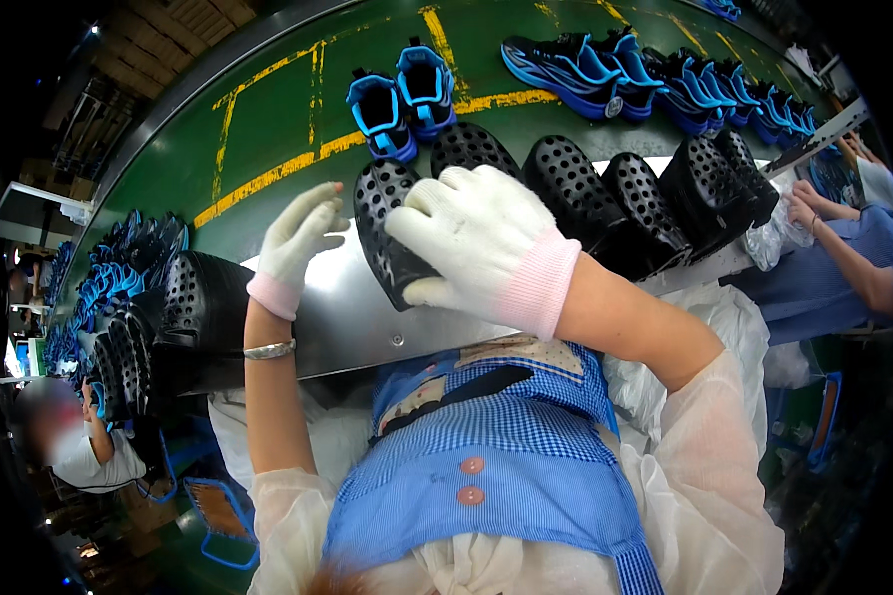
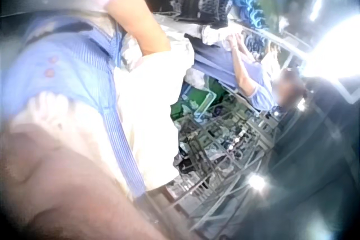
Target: The person takes a black plastic shoe sole from a bag, aligns a blue and black sneaker upper onto it, and presses the two components together by hand along a conveyor belt.
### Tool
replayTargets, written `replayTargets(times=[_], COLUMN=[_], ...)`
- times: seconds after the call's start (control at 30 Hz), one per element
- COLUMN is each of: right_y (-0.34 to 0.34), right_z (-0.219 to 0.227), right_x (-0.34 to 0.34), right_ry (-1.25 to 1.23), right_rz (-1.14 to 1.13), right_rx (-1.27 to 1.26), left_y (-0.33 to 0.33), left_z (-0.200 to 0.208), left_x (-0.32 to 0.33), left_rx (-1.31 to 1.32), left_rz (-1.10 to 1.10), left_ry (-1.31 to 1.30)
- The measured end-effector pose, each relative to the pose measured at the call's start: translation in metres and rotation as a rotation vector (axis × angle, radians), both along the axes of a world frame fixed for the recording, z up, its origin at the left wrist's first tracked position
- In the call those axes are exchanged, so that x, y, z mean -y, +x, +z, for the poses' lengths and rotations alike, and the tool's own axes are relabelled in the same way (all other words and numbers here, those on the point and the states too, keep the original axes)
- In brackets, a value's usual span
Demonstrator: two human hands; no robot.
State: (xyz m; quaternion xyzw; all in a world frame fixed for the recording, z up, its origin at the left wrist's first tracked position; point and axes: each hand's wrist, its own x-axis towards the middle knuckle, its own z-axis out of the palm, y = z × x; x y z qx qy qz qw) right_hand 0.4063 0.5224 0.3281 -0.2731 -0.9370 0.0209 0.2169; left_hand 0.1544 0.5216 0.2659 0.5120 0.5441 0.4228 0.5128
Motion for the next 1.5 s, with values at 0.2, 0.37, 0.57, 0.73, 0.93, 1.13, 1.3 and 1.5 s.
replayTargets(times=[0.2,0.37,0.57,0.73,0.93,1.13,1.3,1.5], right_y=[0.004,0.002,0.006,-0.005,-0.025,-0.032,-0.007,0.048], right_z=[0.006,0.007,0.034,0.045,0.047,0.048,0.056,0.047], right_x=[-0.010,-0.014,-0.015,-0.026,-0.050,-0.065,-0.042,-0.005], right_ry=[-0.141,-0.084,-0.162,-0.177,-0.362,-0.415,-0.442,-0.409], right_rz=[0.097,0.170,0.156,0.168,0.124,0.089,0.121,0.068], right_rx=[0.059,0.028,-0.046,-0.154,-0.224,-0.133,-0.141,-0.111], left_y=[0.000,0.002,0.003,0.014,0.022,0.024,0.047,0.088], left_z=[0.004,-0.001,0.004,0.039,0.045,0.053,0.066,0.044], left_x=[-0.012,-0.027,-0.036,-0.033,-0.044,-0.047,-0.021,-0.006], left_rx=[0.027,0.066,0.180,0.603,1.089,0.992,0.837,0.257], left_rz=[-0.058,-0.065,-0.022,-0.167,-0.169,0.029,0.121,0.033], left_ry=[-0.027,-0.025,0.029,0.124,0.075,0.135,0.022,0.112])
